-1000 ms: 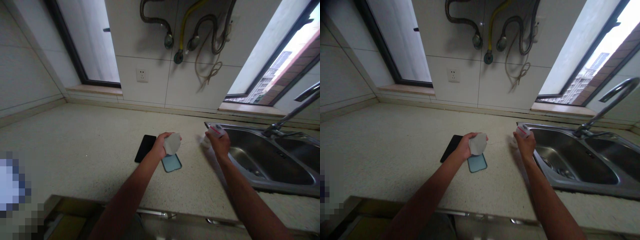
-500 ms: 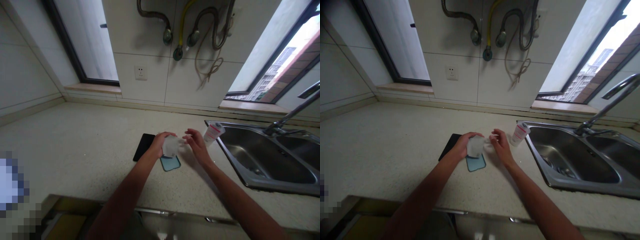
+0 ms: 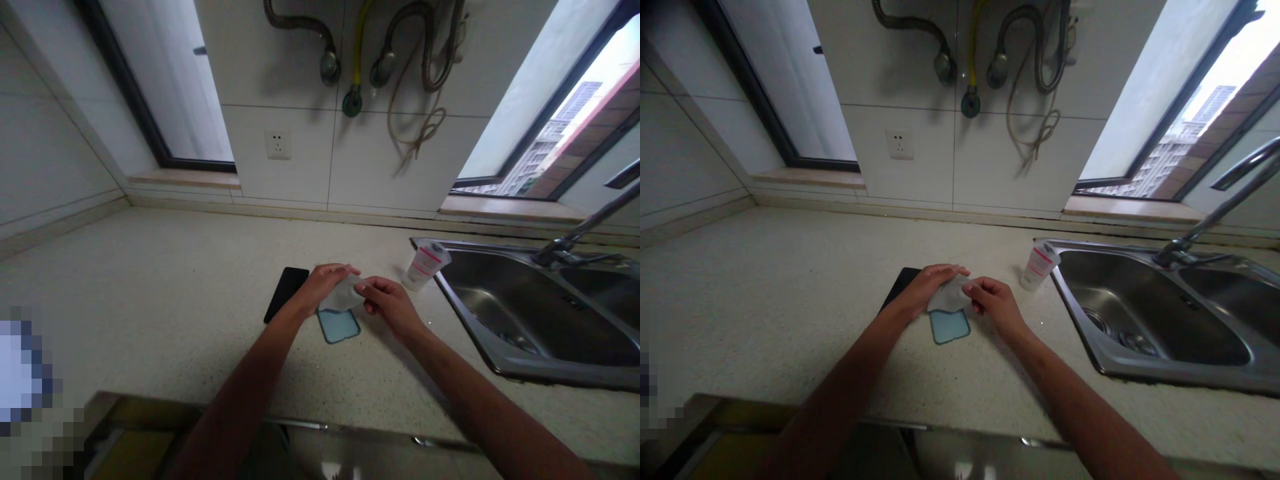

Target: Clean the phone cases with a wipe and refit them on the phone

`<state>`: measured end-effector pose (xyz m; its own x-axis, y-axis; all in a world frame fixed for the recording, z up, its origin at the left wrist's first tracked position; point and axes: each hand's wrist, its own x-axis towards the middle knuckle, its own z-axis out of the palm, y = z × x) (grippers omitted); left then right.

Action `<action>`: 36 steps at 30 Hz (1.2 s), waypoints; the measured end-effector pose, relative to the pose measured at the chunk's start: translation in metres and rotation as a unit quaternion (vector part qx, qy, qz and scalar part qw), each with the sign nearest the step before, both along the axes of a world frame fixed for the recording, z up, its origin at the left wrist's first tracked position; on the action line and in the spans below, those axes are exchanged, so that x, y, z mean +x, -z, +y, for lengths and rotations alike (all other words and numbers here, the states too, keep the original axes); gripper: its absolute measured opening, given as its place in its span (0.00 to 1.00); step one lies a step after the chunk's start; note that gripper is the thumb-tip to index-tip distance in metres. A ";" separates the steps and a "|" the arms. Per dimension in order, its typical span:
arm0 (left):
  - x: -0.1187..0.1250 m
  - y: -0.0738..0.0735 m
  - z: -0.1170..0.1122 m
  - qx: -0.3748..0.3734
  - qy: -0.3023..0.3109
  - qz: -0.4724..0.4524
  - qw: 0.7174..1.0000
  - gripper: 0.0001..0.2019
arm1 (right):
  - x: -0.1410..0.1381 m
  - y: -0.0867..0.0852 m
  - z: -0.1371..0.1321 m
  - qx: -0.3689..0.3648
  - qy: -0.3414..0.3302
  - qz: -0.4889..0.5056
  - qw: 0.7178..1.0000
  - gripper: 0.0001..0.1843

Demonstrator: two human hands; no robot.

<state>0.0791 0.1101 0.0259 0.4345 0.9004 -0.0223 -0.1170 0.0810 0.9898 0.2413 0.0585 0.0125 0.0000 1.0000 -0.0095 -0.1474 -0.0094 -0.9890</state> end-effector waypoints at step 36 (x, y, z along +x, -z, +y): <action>-0.017 0.019 0.015 0.212 -0.164 0.441 0.857 0.11 | -0.015 0.018 -0.001 -0.154 -0.053 0.035 0.986 0.22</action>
